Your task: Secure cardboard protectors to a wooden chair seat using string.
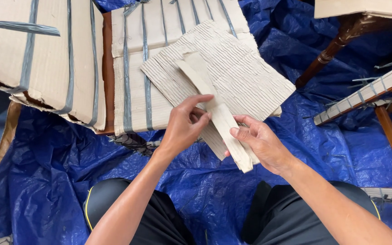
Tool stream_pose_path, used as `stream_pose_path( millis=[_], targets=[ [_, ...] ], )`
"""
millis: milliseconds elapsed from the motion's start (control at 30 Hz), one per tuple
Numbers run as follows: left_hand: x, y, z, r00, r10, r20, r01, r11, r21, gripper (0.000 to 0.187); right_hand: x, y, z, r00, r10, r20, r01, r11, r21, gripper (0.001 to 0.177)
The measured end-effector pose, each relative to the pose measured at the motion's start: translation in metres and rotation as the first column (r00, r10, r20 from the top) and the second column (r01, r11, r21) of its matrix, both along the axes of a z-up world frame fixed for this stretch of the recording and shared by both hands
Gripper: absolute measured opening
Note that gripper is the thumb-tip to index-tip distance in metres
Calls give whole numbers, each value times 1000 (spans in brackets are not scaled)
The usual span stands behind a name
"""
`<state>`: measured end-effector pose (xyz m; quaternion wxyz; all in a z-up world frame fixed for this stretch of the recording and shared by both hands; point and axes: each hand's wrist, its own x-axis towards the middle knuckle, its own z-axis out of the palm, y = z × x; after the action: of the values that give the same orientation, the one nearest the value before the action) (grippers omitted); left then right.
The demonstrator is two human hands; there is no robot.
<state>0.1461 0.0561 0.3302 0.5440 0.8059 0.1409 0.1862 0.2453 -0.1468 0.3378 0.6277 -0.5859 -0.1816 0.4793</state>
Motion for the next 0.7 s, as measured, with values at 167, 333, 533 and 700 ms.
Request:
stream_pose_path(
  millis=[167, 333, 533, 700],
  targets=[
    [-1, -3, -4, 986, -147, 84, 133, 979, 157, 44, -1, 2, -3, 1000, -2, 21, 3, 999, -43, 57],
    [-5, -2, 3, 997, 45, 69, -55, 988, 146, 30, 2, 2, 4, 997, -48, 68, 55, 994, -97, 48],
    [-20, -6, 29, 869, 87, -487, 39, 969, 243, 41, 5, 1, 9, 991, -113, 67, 119, 989, -93, 45],
    [-33, -13, 7, 838, 50, -543, 138, 944, 300, 56, 4, 3, 8, 990, -113, 87, 120, 989, -84, 46]
  ],
)
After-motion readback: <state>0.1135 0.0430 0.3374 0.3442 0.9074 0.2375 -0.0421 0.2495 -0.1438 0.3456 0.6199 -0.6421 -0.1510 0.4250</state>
